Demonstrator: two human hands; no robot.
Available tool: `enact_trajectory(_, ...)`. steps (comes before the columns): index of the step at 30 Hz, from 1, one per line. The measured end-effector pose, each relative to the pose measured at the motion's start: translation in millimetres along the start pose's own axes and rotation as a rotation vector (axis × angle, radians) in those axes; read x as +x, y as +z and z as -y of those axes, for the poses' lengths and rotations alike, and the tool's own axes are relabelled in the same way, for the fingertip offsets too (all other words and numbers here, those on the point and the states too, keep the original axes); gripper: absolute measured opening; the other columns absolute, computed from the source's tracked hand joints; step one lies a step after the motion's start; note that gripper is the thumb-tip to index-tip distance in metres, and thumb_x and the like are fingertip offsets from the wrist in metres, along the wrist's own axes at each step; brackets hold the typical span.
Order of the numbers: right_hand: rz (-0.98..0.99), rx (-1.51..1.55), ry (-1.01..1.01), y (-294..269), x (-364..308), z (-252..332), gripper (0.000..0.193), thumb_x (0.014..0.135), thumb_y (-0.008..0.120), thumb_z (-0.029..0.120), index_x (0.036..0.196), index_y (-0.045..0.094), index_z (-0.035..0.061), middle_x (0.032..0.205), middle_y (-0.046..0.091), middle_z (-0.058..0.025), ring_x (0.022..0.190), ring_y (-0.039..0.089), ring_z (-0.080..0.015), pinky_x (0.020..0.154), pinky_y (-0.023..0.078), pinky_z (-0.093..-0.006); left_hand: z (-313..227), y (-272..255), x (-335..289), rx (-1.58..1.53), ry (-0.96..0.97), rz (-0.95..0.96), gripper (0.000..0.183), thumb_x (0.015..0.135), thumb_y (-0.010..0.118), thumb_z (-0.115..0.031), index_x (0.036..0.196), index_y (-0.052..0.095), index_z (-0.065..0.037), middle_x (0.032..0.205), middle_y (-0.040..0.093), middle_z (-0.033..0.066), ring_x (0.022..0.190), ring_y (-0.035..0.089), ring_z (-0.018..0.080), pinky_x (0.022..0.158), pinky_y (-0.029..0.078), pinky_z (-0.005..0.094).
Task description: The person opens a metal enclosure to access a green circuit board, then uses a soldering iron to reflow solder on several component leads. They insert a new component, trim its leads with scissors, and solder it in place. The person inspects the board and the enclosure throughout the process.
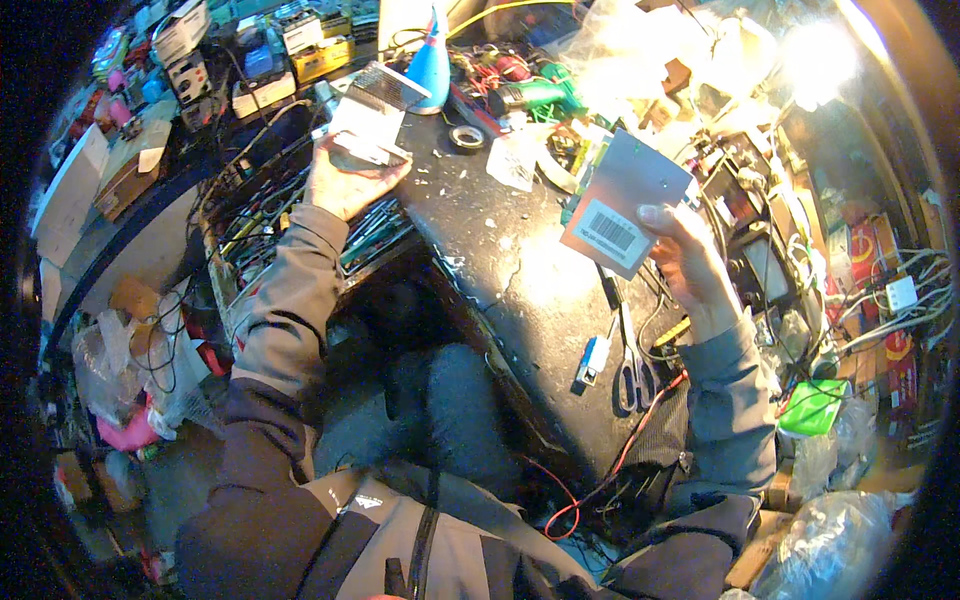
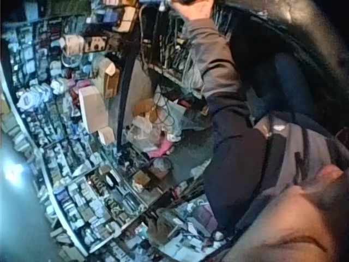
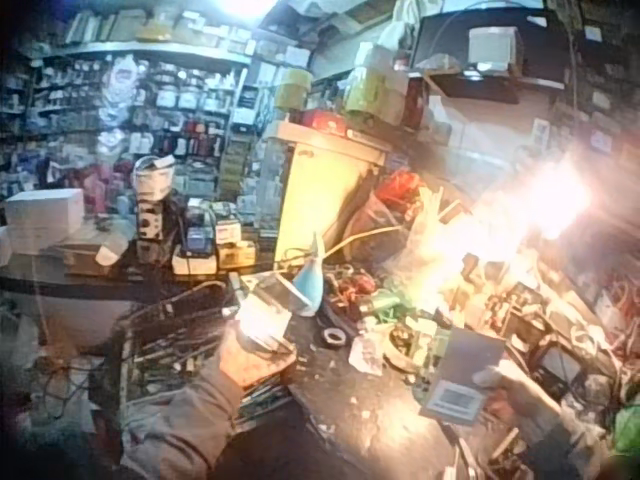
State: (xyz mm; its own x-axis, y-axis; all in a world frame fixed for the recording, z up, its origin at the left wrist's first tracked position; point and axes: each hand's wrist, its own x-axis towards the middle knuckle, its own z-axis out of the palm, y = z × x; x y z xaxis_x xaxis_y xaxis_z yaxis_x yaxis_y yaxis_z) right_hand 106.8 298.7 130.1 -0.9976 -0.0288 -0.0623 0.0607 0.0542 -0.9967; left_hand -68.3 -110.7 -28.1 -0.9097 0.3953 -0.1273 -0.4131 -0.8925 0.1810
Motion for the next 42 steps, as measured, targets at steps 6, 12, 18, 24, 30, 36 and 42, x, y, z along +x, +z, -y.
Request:
enact_trajectory(6, -0.054, 0.079, 0.036, -12.5, -7.1, -12.5, 0.048, 0.086, 0.075, 0.027, 0.126, 0.061, 0.0045, 0.116, 0.068, -0.0071, 0.106, 0.066, -0.0201, 0.095, 0.051, -0.0353, -10.1, 5.7, 14.6, -0.176, -0.111, -0.091, 0.089, 0.09, 0.059, -0.06, 0.154, 0.028, -0.007, 0.158, 0.022, 0.0296, 0.143, 0.029, 0.0504, 0.116, 0.03, 0.0689)
enact_trajectory(12, -0.03, 0.17, 0.044, -23.2, -19.2, -21.8, 0.055, 0.085, 0.076, 0.034, 0.127, 0.059, 0.0036, 0.118, 0.067, -0.0097, 0.107, 0.066, -0.0219, 0.097, 0.051, -0.0375, -16.2, -15.3, 31.5, -0.05, -0.28, 0.098, 0.135, 0.077, 0.06, -0.082, 0.158, -0.004, 0.005, 0.163, -0.003, 0.0366, 0.15, 0.012, 0.0541, 0.116, 0.032, 0.061)
enact_trajectory(18, 0.098, 0.315, 0.021, -37.0, -31.3, -39.5, 0.056, 0.086, 0.07, 0.029, 0.132, 0.057, 0.0019, 0.123, 0.066, -0.0115, 0.112, 0.065, -0.0257, 0.1, 0.05, -0.0418, -15.4, -20.7, 11.1, 0.006, -0.347, -0.038, 0.143, 0.067, 0.059, -0.092, 0.153, 0.012, 0.013, 0.155, 0.026, 0.038, 0.137, 0.044, 0.0482, 0.105, 0.049, 0.0551)
enact_trajectory(24, 0.329, 0.535, -0.005, -47.0, -44.8, -55.3, 0.064, 0.077, 0.071, 0.027, 0.132, 0.057, -0.0035, 0.124, 0.066, -0.0164, 0.114, 0.065, -0.0306, 0.103, 0.049, -0.0429, 31.3, -1.8, -43.7, 0.673, -0.203, 0.083, 0.074, 0.097, 0.054, -0.064, 0.119, 0.062, 0.006, 0.117, 0.07, 0.0243, 0.094, 0.073, 0.0309, 0.083, 0.063, 0.0428)
enact_trajectory(30, 0.186, 0.411, -0.001, -34.2, -65.5, -47.1, 0.07, 0.075, 0.074, 0.027, 0.134, 0.054, -0.0037, 0.125, 0.066, -0.0154, 0.115, 0.064, -0.0298, 0.105, 0.047, -0.0437, 96.2, 19.5, -112.2, 0.908, -0.059, 0.452, 0.067, 0.093, 0.072, -0.039, 0.138, 0.047, 0.004, 0.137, 0.056, 0.0239, 0.122, 0.06, 0.0306, 0.103, 0.051, 0.0436)
enact_trajectory(36, 0.094, 0.325, 0.024, -0.9, -57.0, -66.4, 0.061, 0.078, 0.072, 0.018, 0.132, 0.053, -0.0011, 0.123, 0.063, -0.0125, 0.117, 0.06, -0.0258, 0.106, 0.046, -0.0428, 198.6, 22.2, -144.7, 0.972, 0.221, 0.35, 0.132, 0.068, 0.096, -0.028, 0.156, 0.004, 0.005, 0.158, 0.025, 0.0267, 0.148, 0.028, 0.0335, 0.123, 0.023, 0.0438)
enact_trajectory(42, 0.298, 0.624, 0.061, 8.0, -46.1, -93.6, 0.073, 0.071, 0.073, 0.02, 0.138, 0.051, -0.0007, 0.134, 0.06, -0.0177, 0.125, 0.057, -0.0346, 0.111, 0.043, -0.0511, 245.8, 45.7, -142.7, 1.039, 0.293, 0.233, 0.138, 0.062, 0.099, -0.027, 0.153, 0.001, 0.008, 0.148, 0.035, 0.0236, 0.142, 0.035, 0.0303, 0.119, 0.029, 0.0411)
